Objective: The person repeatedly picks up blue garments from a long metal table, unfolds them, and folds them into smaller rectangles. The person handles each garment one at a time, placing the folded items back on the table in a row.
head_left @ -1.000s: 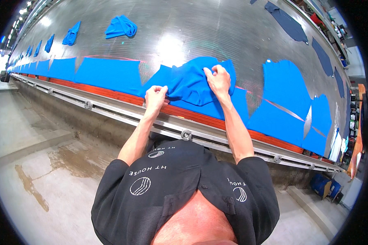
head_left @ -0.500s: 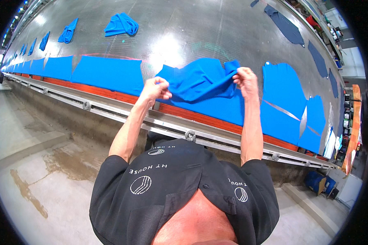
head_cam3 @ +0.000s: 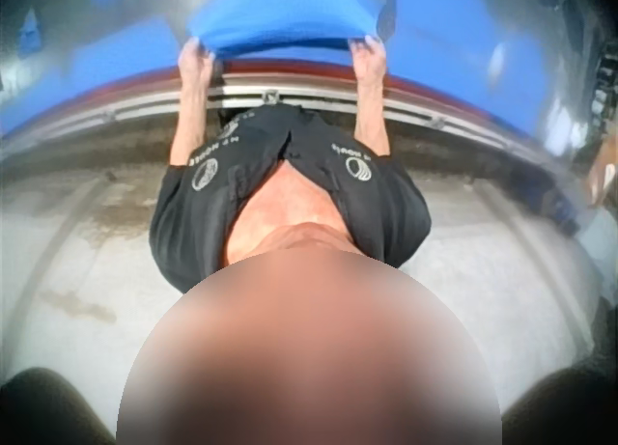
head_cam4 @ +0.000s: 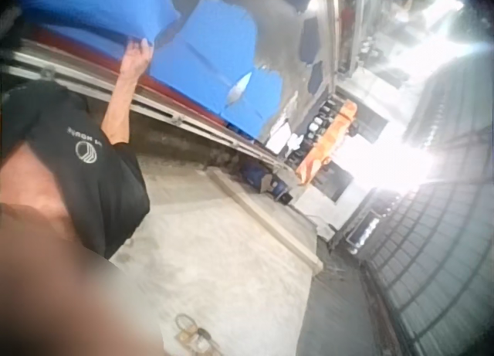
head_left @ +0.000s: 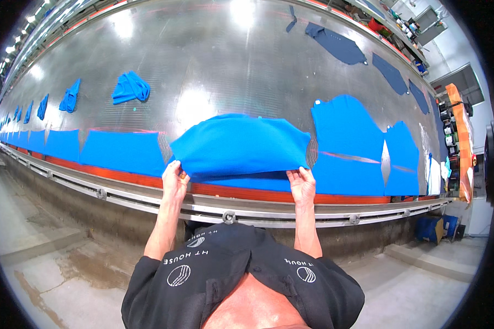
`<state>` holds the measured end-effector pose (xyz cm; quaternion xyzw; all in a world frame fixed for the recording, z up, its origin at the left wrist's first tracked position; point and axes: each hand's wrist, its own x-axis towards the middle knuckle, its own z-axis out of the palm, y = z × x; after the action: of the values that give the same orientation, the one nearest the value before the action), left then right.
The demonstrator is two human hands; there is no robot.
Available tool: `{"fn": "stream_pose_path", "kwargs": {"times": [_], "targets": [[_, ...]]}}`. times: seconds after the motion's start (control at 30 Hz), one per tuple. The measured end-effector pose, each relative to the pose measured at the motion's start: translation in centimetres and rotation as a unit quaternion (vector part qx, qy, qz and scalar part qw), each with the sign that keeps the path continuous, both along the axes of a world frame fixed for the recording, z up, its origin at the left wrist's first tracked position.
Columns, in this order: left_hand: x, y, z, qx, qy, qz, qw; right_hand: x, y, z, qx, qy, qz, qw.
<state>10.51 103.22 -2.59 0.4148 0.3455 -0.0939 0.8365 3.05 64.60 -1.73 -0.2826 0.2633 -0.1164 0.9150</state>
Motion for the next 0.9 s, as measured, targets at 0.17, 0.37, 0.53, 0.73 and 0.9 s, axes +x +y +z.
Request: {"fn": "stream_pose_path", "kwargs": {"times": [0.17,0.37,0.53,0.73,0.9], "targets": [[-0.5,1.1,-2.2,0.014,0.023,-0.046,0.999,-0.8,-0.1,-2.8,-0.032,0.105,0.029,0.994],[-1.8,0.6,0.3,0.088,0.050,-0.162,0.982,-0.1,-1.1,-1.9,-0.071,0.205,0.022,0.976],[-2.5,-0.1,2.1,0.136,0.072,-0.249,0.956,0.7,-2.5,-0.3,-0.153,0.253,0.065,0.953],[-2.8,-0.8,2.3,0.180,0.077,-0.310,0.930,1.2,-3.8,0.5,-0.251,0.304,0.163,0.904],[-3.0,-0.4,2.5,0.206,0.058,-0.321,0.923,0.6,-4.6,0.3,-0.248,0.297,0.196,0.901]]}}
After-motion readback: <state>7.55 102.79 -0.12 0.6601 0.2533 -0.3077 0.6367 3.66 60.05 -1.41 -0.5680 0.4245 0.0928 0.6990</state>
